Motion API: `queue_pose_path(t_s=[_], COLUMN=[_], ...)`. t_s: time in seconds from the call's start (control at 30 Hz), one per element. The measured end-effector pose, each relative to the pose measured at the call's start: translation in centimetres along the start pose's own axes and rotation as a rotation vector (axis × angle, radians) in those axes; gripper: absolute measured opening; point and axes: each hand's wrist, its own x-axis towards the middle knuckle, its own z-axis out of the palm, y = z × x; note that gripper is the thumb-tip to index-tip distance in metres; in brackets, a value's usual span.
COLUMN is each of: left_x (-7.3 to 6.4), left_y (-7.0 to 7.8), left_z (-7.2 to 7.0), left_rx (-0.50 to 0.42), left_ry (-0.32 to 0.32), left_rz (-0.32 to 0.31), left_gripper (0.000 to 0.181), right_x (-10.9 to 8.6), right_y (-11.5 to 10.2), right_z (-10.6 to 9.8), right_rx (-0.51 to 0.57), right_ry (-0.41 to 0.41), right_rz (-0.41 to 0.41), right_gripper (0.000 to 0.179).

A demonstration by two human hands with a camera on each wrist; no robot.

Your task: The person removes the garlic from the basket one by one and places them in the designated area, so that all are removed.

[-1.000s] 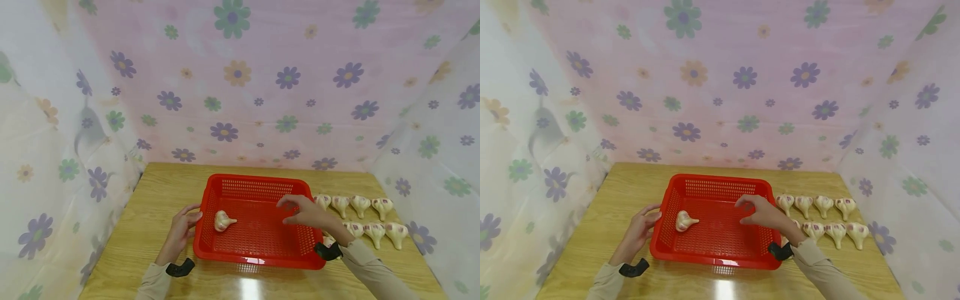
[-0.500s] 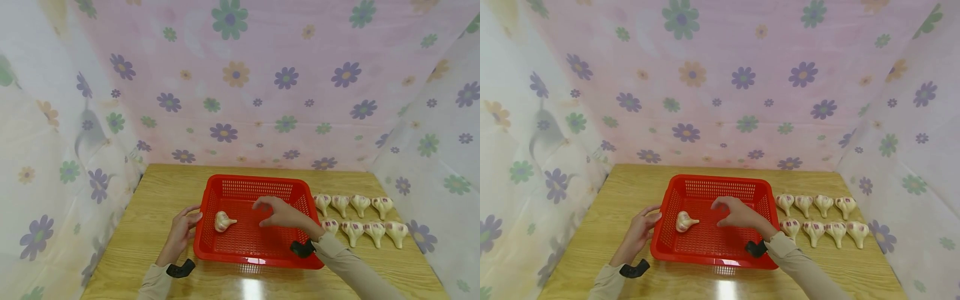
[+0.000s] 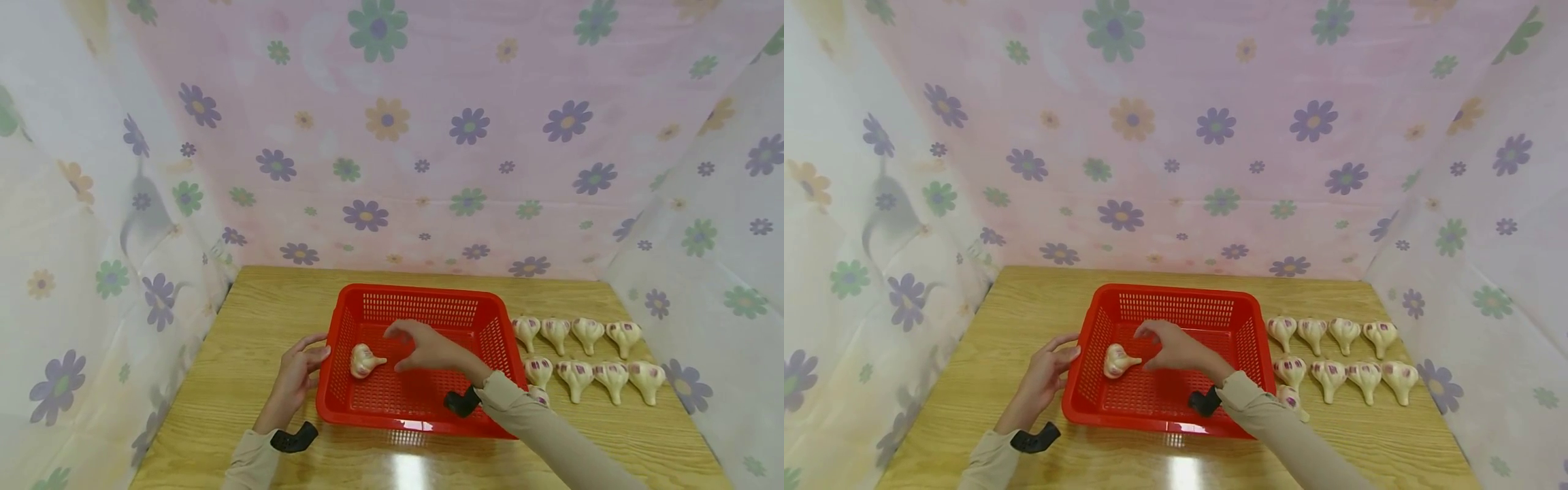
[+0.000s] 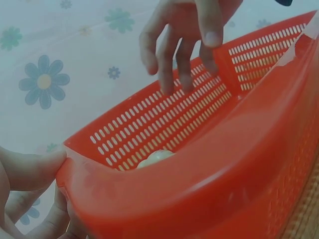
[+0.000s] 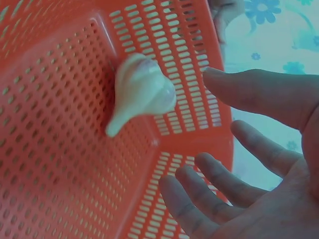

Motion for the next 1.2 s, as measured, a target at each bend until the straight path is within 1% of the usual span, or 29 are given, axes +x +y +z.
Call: queue_pose_path(t_s=[0.27,0.4,0.5,0.57,0.73,0.87,1.1,1.2], left_x=[0.0,-0.1,-0.1,-0.1,-0.1,-0.2,-0.3,-0.3], left_y=[0.0,0.1,0.1,0.1,0.0,0.0,0.1,0.1], left_z=[0.0,0.0,-0.1,-0.1,0.0,0.1,0.1,0.1], left_rx=[0.005,0.008,0.013,0.011,0.010,0.013,0.008,0.016], left_ry=[-0.005,-0.006,-0.004,-0.002,-0.002,-0.003,-0.002,-0.001], left_rz=[0.001,0.002,0.004,0.005,0.005,0.008,0.010,0.011], left_gripper=[0.040,0.040,0.040,0.040,0.039,0.039,0.040,0.040], right_x=[2.0,3.0,3.8,4.2,5.1,5.5,6.0,6.1], right_y=[-0.2,-0.2,-0.2,-0.1,0.4,0.8,1.2,1.3], right_z=[2.1,3.1,3.7,4.1,5.0,5.4,5.7,5.8], right_rx=[-0.056,-0.125,-0.172,-0.189,-0.209,-0.198,-0.175,-0.172], right_ry=[-0.038,-0.071,-0.107,-0.116,-0.082,-0.049,-0.034,-0.028], right_rz=[-0.002,-0.009,0.001,0.011,0.039,0.047,0.051,0.037], right_gripper=[0.055,0.060,0.063,0.064,0.061,0.059,0.056,0.054])
